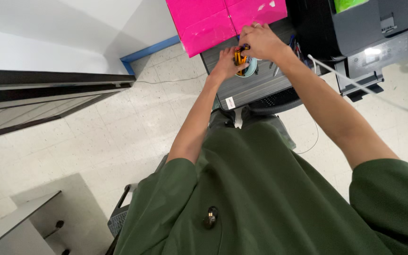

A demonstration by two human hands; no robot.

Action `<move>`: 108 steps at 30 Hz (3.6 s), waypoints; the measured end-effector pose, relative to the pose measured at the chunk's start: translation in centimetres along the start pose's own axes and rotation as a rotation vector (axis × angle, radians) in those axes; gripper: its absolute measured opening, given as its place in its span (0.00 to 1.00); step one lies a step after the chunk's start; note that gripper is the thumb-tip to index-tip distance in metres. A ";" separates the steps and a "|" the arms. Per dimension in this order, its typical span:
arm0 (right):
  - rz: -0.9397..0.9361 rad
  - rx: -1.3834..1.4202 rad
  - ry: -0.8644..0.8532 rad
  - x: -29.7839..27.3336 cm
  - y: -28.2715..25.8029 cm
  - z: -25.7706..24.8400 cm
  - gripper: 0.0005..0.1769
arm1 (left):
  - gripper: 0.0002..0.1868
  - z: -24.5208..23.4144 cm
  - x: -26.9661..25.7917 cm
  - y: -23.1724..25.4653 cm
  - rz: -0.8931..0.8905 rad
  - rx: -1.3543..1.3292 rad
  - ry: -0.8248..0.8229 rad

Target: The person organizes various office supplies by moving items between a wall-mounted cabinet, a desk drawer, and a pencil cup on a nearby stand. The person removes a cable, small electronics, and adhesive notes from the cabinet, then retrieves a tray of pens, markers, and paper from a desk drawer before placing pencils and markers into a pencil cup.

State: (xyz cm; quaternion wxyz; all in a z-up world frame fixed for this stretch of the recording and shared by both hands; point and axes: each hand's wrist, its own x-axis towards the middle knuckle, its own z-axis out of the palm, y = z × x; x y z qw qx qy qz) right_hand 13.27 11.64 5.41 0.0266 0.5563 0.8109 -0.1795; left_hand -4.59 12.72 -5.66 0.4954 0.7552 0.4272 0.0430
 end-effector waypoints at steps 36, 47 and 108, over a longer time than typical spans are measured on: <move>0.352 0.886 0.443 -9.9 -0.9 -4.6 0.05 | 0.67 -1.3 -4.0 6.9 -0.060 0.101 0.385; 0.542 1.356 0.561 -8.8 9.8 9.8 0.06 | 0.44 0.5 -1.9 5.3 -0.026 0.037 0.433; 0.392 0.659 0.599 -9.4 -2.0 -2.6 0.12 | 0.19 2.0 -5.0 5.2 0.125 -0.648 0.670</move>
